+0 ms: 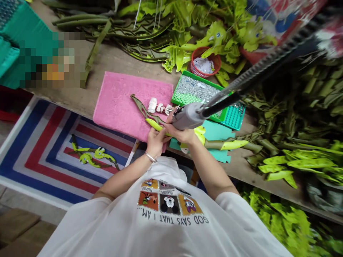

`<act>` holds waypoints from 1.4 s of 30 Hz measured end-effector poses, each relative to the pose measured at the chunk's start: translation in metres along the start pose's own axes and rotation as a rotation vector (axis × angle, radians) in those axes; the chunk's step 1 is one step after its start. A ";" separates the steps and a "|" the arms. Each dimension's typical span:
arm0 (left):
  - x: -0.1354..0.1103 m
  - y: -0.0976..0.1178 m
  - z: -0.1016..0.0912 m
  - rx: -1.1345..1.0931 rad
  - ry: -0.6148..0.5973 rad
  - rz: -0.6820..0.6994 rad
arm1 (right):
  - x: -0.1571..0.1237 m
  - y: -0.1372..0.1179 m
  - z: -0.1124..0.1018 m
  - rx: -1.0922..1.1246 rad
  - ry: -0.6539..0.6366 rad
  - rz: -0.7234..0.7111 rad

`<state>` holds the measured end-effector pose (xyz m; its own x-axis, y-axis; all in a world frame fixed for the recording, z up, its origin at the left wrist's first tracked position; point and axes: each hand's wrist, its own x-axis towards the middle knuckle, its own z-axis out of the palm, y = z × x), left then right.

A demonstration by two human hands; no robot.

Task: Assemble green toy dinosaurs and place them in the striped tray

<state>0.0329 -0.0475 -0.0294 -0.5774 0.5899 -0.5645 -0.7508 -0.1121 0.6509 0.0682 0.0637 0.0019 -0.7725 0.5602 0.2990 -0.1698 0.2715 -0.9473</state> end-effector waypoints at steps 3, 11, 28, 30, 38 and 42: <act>0.000 0.002 0.001 0.019 -0.013 -0.001 | 0.004 -0.006 -0.003 -0.004 -0.119 -0.086; 0.004 0.032 -0.016 0.160 -0.016 0.052 | 0.005 -0.051 -0.058 0.165 0.428 -0.189; -0.021 0.034 0.013 1.859 -0.492 0.867 | 0.047 0.045 -0.104 -0.030 0.805 -0.094; -0.019 0.033 0.021 1.934 -0.492 0.816 | 0.048 0.047 -0.104 -0.042 0.806 -0.080; -0.016 0.042 0.023 2.005 -0.468 0.771 | 0.050 0.046 -0.101 -0.065 0.802 -0.063; -0.016 0.041 0.024 2.007 -0.439 0.764 | 0.052 0.039 -0.100 -0.082 0.753 -0.068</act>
<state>0.0193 -0.0418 0.0184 -0.2104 0.9739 -0.0855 0.9239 0.2267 0.3082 0.0826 0.1813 -0.0081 -0.1309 0.9151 0.3815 -0.1329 0.3651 -0.9214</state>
